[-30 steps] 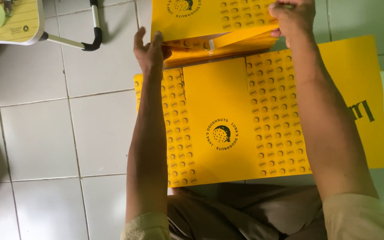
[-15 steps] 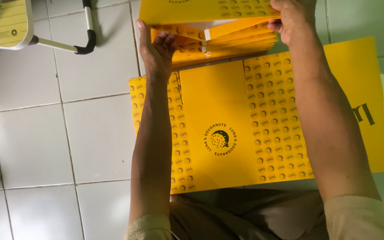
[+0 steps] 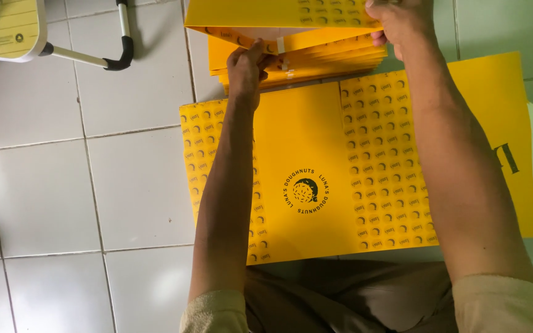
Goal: Folding flat cardboard sheets into boxes by creasing the edges and flaps.
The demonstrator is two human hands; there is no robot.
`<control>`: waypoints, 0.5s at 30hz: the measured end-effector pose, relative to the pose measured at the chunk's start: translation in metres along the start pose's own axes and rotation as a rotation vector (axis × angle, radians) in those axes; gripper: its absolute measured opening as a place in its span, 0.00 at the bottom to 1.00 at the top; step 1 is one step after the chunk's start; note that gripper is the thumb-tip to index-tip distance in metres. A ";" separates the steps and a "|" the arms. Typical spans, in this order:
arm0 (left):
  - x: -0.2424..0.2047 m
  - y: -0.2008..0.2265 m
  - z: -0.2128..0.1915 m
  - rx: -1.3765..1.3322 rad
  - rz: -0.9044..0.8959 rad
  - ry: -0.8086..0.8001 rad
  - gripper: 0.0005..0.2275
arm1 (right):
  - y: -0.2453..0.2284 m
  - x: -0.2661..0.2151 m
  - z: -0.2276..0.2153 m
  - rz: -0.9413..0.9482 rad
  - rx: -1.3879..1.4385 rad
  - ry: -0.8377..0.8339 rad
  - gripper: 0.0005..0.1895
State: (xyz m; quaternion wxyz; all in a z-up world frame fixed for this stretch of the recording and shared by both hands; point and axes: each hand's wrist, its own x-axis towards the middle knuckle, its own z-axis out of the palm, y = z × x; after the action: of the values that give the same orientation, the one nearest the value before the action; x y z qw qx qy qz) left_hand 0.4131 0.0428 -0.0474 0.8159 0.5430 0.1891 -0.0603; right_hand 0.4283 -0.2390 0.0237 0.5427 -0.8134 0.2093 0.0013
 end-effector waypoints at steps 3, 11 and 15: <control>-0.007 -0.003 0.005 -0.209 -0.061 0.054 0.06 | 0.012 0.004 -0.002 0.037 -0.032 -0.001 0.06; -0.008 -0.006 0.011 -0.034 -0.063 0.121 0.11 | 0.020 -0.001 0.001 -0.121 -0.155 -0.003 0.10; -0.011 -0.014 0.007 0.158 0.004 0.202 0.10 | 0.033 -0.002 0.005 -0.181 -0.109 0.017 0.08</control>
State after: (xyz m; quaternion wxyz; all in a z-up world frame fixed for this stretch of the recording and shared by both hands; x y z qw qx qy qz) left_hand 0.4002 0.0291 -0.0527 0.7476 0.6092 0.2639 -0.0181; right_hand 0.4166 -0.2443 -0.0073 0.4938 -0.8572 0.1395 -0.0433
